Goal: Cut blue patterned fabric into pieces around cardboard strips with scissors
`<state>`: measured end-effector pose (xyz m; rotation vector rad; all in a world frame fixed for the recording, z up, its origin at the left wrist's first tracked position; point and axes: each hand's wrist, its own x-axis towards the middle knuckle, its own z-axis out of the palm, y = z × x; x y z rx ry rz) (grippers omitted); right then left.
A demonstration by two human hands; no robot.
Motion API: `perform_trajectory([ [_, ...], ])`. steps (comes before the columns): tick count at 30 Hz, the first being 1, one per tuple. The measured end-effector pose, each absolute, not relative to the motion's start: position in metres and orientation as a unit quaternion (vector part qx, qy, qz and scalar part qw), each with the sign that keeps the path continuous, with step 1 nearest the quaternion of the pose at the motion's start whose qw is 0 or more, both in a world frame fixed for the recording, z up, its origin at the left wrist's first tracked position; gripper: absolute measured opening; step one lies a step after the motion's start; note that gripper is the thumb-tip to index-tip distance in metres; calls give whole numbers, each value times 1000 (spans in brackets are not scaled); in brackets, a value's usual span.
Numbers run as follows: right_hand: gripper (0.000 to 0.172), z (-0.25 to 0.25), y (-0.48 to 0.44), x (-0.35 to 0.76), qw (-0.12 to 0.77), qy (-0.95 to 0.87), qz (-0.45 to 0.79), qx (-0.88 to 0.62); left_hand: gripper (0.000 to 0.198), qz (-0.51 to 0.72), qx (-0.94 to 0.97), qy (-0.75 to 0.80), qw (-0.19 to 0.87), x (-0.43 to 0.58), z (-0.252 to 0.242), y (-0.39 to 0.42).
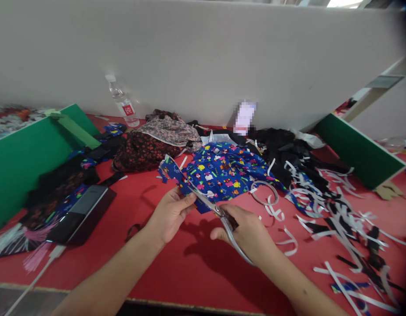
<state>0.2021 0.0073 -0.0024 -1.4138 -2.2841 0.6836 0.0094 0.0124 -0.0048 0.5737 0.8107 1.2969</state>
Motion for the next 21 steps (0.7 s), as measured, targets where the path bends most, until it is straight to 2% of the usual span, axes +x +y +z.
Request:
perform_trajectory([
  [8,44,-6,7,202,190,-807,247,-500,15,568,263,358,693,11,-6,12],
  [21,46,-6,6,200,195,-794,263,-512,20,570,233,359,702,12,-1,12],
])
